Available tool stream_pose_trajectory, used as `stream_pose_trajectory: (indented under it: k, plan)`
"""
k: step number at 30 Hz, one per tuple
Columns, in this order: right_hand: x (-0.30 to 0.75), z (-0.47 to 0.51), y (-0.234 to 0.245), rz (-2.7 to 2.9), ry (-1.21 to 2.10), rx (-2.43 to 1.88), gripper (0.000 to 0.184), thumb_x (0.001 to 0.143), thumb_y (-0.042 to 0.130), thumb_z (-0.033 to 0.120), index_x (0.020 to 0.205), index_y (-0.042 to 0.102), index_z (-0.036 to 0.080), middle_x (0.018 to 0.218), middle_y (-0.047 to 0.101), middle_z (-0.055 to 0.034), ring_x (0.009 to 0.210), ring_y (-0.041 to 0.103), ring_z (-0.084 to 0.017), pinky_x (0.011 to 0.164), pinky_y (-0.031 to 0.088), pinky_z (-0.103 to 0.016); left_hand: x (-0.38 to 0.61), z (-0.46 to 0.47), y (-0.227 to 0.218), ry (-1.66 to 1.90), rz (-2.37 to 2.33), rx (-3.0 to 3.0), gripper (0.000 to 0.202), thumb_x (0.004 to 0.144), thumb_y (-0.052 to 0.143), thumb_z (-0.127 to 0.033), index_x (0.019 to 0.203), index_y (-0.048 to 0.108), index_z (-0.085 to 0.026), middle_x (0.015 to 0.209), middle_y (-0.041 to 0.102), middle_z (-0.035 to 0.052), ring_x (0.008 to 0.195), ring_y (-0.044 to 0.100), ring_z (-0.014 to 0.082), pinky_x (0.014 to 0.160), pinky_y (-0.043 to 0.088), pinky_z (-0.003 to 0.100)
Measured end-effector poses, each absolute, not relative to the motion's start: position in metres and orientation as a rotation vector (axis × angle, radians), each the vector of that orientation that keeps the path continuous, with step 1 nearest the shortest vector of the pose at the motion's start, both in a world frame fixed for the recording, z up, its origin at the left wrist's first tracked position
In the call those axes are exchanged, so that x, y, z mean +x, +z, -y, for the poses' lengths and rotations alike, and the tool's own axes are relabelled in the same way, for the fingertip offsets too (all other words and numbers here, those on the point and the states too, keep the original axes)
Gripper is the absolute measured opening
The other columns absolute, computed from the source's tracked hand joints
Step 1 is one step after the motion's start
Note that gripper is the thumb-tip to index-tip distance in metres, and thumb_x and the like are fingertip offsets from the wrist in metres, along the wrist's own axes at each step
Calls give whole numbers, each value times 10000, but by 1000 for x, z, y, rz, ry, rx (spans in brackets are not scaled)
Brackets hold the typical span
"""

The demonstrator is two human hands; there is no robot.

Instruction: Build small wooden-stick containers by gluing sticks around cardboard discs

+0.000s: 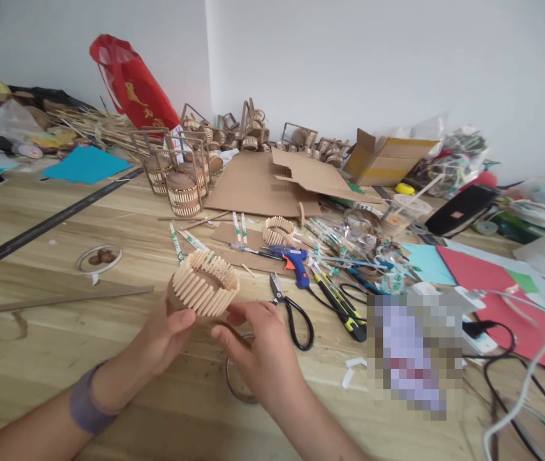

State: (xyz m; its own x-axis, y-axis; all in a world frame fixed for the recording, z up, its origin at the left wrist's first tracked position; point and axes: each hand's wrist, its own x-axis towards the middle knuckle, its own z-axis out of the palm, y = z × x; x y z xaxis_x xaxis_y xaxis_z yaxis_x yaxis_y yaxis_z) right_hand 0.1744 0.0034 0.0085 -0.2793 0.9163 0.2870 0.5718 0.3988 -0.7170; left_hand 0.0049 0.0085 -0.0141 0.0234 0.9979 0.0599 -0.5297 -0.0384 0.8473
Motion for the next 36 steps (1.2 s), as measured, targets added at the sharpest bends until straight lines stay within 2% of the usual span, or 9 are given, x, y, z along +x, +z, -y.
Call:
stream_pose_trajectory:
  k: [2, 7, 11, 16, 21, 25, 30, 36]
  plan:
    - [175, -4, 7, 1933, 667, -1288, 172, 825, 652, 335, 936, 705, 214, 821, 747, -44, 791, 669, -221, 716, 481, -326, 4, -10, -12, 1426, -678, 802, 588, 619, 867, -342, 1128, 607, -204, 1094, 703, 78, 1042, 652, 288, 922, 509, 392]
    - [178, -5, 8, 1822, 770, -1373, 188, 817, 611, 386, 777, 654, 208, 738, 699, -38, 717, 645, -212, 660, 487, -314, 1, -14, -12, 1434, -650, 720, 604, 628, 869, -352, 1163, 624, -216, 1086, 714, 65, 1075, 647, 294, 957, 511, 393]
    - [179, -7, 14, 1786, 793, -1385, 183, 815, 582, 371, 742, 645, 215, 685, 671, -19, 652, 607, -183, 617, 457, -277, -2, -16, -15, 1441, -669, 675, 627, 642, 862, -361, 1204, 624, -216, 1102, 716, 59, 1058, 651, 272, 914, 539, 345]
    - [179, -8, 16, 1780, 813, -1420, 207, 818, 563, 382, 717, 640, 218, 617, 622, 2, 606, 560, -172, 568, 406, -259, 0, -14, -15, 1423, -608, 630, 709, 635, 878, -366, 1273, 597, -240, 1026, 737, 30, 994, 671, 241, 824, 558, 280]
    - [180, -8, 14, 1786, 797, -1424, 212, 823, 548, 392, 717, 626, 226, 627, 610, -1, 607, 537, -174, 561, 393, -263, 2, -11, -15, 1381, -532, 615, 609, 652, 874, -344, 1210, 648, -248, 927, 749, 11, 888, 699, 196, 800, 563, 252]
    - [181, -8, 12, 1800, 793, -1418, 220, 834, 533, 399, 729, 622, 227, 627, 593, -1, 600, 515, -175, 556, 383, -267, 2, -11, -17, 1377, -511, 590, 571, 642, 885, -327, 1165, 673, -247, 883, 749, 0, 890, 700, 179, 813, 560, 230]
    - [182, -8, 13, 1845, 762, -1423, 237, 851, 522, 403, 733, 617, 221, 591, 545, 5, 589, 493, -177, 528, 357, -268, 1, -13, -18, 1384, -517, 597, 555, 653, 874, -330, 1162, 673, -239, 894, 743, 8, 866, 695, 182, 760, 566, 227]
    - [184, -4, 20, 1949, 756, -1253, 202, 880, 533, 336, 722, 587, 221, 662, 584, 3, 643, 540, -164, 575, 398, -258, -1, -19, -18, 1466, -601, 578, 549, 643, 872, -300, 1148, 665, -237, 931, 735, 1, 850, 665, 162, 706, 537, 203]
